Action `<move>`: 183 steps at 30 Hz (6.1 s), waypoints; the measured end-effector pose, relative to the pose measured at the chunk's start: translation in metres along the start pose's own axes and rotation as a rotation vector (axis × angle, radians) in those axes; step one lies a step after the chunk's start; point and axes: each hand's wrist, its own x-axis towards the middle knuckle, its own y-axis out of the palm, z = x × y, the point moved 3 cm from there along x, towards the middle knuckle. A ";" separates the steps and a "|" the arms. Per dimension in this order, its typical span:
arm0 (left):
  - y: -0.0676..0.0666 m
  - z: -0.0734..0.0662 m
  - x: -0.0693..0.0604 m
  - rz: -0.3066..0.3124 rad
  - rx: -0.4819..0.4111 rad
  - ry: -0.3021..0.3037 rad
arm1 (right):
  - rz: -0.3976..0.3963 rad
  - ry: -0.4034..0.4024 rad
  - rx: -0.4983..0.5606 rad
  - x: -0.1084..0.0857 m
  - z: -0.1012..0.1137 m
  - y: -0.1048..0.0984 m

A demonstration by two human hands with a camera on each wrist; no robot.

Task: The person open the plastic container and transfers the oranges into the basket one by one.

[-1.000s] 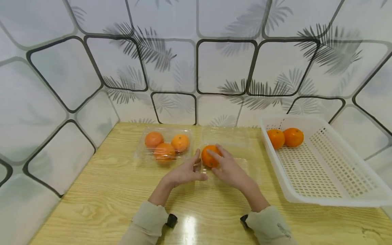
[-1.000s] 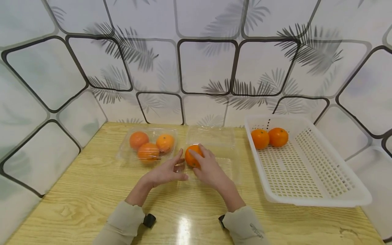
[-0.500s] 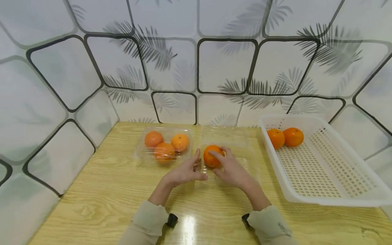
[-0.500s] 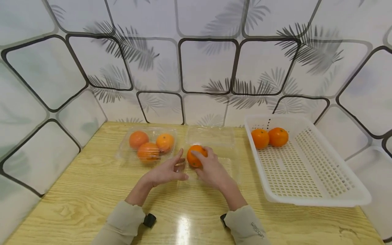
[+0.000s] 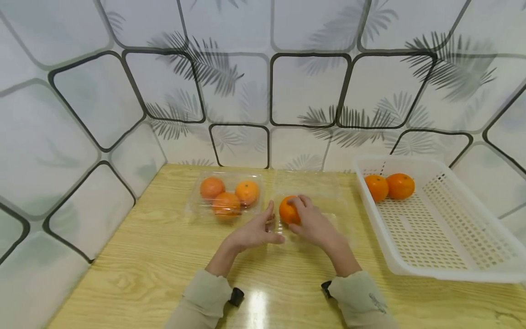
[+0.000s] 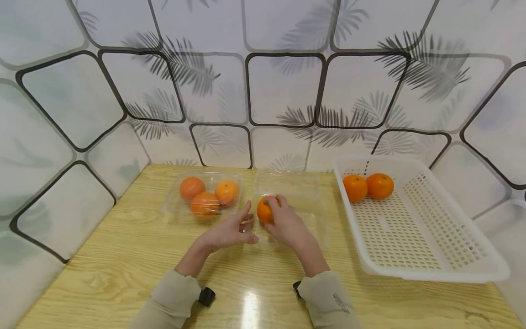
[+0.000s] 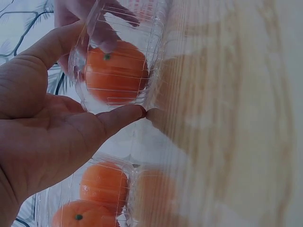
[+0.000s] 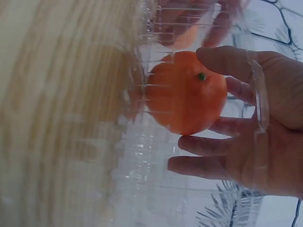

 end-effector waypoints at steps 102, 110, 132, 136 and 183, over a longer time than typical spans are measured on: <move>-0.003 0.003 0.001 0.010 0.063 0.009 | -0.596 0.449 0.115 -0.072 -0.052 -0.225; -0.002 0.002 0.002 -0.005 0.072 -0.013 | -0.454 0.492 0.116 -0.067 -0.082 -0.225; 0.000 0.001 0.002 0.009 0.049 -0.003 | 0.011 0.449 0.368 -0.062 -0.160 -0.191; 0.000 0.000 0.002 0.007 0.054 -0.004 | 0.079 0.445 0.362 -0.062 -0.161 -0.185; -0.001 0.002 0.001 0.007 0.031 -0.011 | 0.413 0.555 0.555 -0.052 -0.201 -0.139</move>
